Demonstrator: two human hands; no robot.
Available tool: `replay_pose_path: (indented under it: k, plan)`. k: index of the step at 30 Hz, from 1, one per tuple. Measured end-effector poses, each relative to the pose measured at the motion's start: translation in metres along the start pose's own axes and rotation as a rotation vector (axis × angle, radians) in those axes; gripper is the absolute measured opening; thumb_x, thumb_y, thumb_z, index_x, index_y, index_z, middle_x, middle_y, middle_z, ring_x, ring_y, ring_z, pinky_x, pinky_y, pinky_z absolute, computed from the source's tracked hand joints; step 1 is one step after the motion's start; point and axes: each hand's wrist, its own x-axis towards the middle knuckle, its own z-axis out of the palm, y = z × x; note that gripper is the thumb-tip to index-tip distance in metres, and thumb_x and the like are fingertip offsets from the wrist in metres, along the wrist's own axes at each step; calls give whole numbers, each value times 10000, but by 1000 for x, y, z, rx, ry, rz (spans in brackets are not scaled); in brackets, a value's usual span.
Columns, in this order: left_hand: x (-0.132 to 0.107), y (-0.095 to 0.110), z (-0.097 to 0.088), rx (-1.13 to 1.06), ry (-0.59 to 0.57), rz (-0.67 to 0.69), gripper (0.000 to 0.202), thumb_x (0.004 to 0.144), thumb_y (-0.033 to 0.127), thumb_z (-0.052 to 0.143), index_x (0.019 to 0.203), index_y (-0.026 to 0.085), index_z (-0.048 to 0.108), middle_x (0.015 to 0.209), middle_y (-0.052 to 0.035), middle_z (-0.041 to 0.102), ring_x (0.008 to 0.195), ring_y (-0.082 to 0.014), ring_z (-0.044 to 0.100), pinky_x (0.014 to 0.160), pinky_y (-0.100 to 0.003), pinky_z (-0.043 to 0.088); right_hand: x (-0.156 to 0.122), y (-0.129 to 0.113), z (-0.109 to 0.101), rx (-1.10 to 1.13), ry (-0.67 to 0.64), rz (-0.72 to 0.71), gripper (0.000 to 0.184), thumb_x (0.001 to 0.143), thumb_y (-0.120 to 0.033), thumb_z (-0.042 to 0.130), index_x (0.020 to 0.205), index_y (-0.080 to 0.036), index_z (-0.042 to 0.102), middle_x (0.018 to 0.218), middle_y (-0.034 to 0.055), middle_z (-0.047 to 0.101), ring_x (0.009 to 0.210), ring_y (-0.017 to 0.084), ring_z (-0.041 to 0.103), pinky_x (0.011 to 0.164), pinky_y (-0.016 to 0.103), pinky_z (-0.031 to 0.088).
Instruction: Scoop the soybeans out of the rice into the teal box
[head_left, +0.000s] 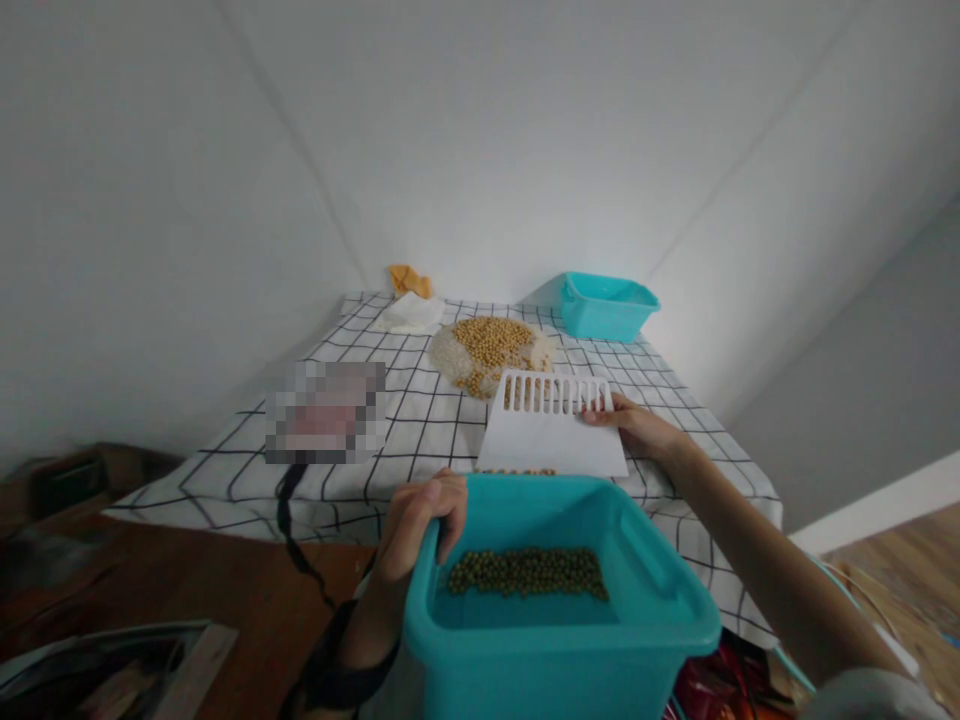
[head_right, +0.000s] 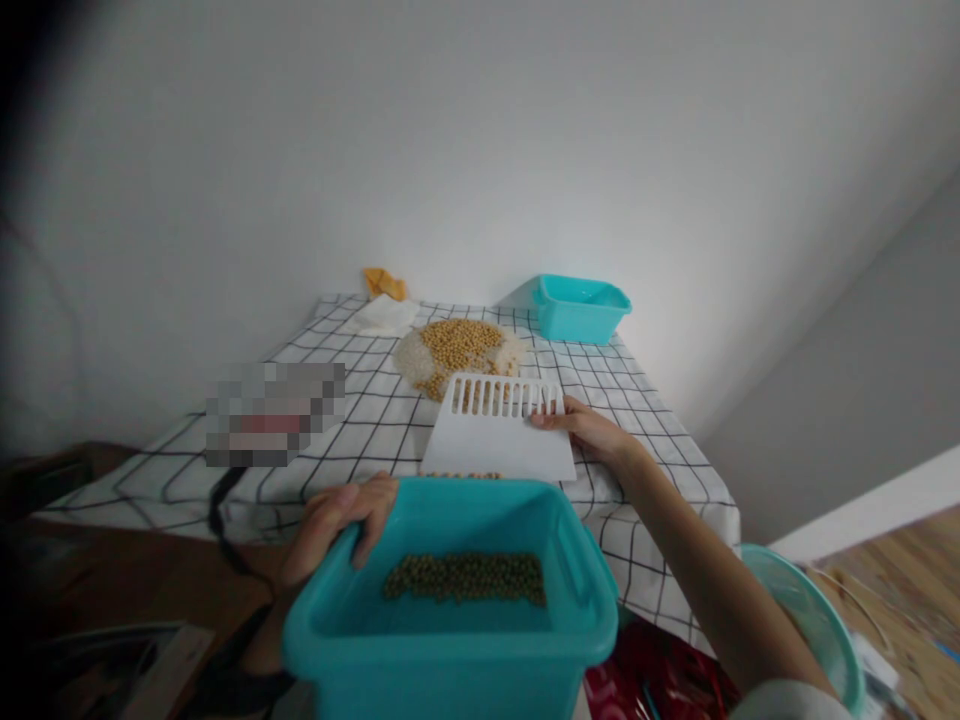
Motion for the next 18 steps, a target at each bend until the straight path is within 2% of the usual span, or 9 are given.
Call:
replay_pose_path:
  k: [7, 11, 14, 18]
  plan:
    - [1, 0, 0, 32, -21, 17, 643, 1082, 368, 231, 479, 238, 412, 453, -10, 454, 536, -217, 454, 754, -417, 381, -3, 0, -1, 73, 34, 13, 370, 627, -382, 905, 873, -170, 728, 845, 82, 786, 699, 208, 711, 666, 318, 569]
    - [0, 0, 0, 55, -16, 9, 644, 1077, 358, 214, 473, 240, 404, 448, -17, 466, 529, -220, 458, 759, -424, 394, -2, 1, -2, 104, 120, -27, 443, 651, -394, 893, 999, -180, 723, 970, 105, 798, 767, 226, 728, 720, 338, 583]
    - [0, 0, 1, 52, -2, 3, 633, 1074, 334, 216, 477, 241, 406, 451, -16, 463, 531, -223, 455, 767, -428, 393, -3, 2, -1, 34, 173, -15, 416, 704, -388, 875, 1035, -192, 716, 996, 106, 795, 792, 231, 726, 708, 331, 575]
    - [0, 1, 2, 32, 2, 18, 627, 1076, 331, 226, 483, 233, 405, 453, -6, 448, 536, -215, 451, 789, -423, 384, -7, 2, 2, -74, 115, 12, 364, 761, -380, 855, 1051, -203, 725, 1031, 90, 787, 846, 226, 721, 732, 318, 569]
